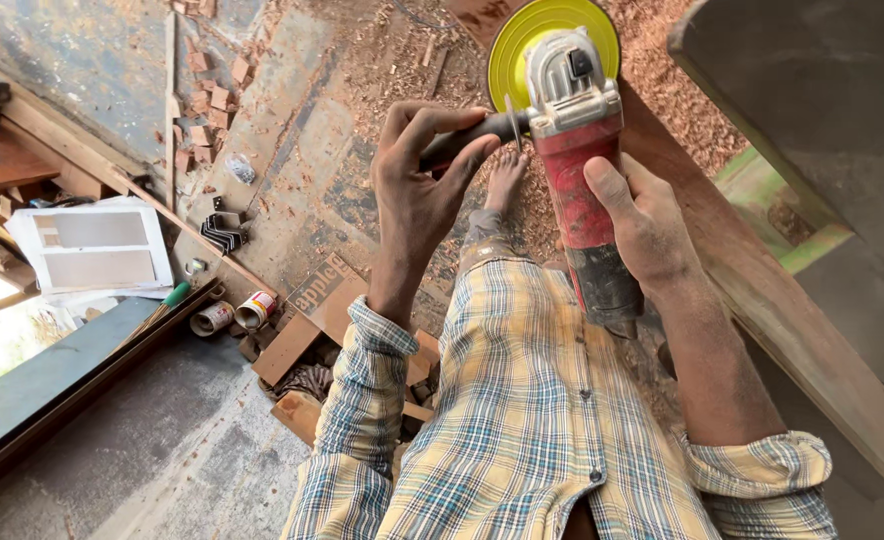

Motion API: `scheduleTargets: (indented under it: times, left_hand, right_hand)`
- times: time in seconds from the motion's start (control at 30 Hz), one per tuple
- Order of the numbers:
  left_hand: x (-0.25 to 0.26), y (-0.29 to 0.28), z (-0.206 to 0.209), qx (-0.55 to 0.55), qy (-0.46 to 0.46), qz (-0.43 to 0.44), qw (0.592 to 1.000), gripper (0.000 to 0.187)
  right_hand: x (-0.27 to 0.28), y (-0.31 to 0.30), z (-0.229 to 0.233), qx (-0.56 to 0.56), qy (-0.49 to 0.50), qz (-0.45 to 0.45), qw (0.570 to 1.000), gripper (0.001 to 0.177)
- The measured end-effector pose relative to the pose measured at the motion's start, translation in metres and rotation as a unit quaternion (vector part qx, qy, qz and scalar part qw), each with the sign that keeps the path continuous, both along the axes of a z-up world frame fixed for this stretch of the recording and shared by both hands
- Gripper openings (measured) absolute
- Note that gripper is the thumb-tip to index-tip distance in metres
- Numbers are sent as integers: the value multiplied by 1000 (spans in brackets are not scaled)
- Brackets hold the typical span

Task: The person sands a long wooden plank using a handheld power sander, moving the tool back and forth along the surface while holding the plank in place with their other hand.

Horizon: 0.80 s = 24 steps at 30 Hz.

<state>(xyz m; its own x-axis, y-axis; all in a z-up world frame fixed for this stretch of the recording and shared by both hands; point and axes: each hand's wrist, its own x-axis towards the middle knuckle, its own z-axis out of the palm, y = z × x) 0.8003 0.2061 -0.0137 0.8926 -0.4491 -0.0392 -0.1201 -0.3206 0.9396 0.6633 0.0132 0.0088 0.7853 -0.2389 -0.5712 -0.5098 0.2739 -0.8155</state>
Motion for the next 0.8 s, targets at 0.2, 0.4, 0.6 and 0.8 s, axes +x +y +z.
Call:
scheduleTargets:
  times: [0.2,0.4,0.6,0.8]
  left_hand:
    - [-23,-7,8,-4,21,-11,1000,27]
    - [-41,-14,13,-26,72,-17,997,26]
    - [-61,-16,16,19,23,-37,999,26]
    - [-84,-20,17,-15,59,-48,997,25]
  right_hand:
    - [-25,-2,5,-17,67,-13,997,59]
    - [-50,-6,2,-32,82,-11,996,60]
    - [-80,-8,-5,-40,86,-19,995,62]
    - [-108,-8,-5,-50,64,-24,996,60]
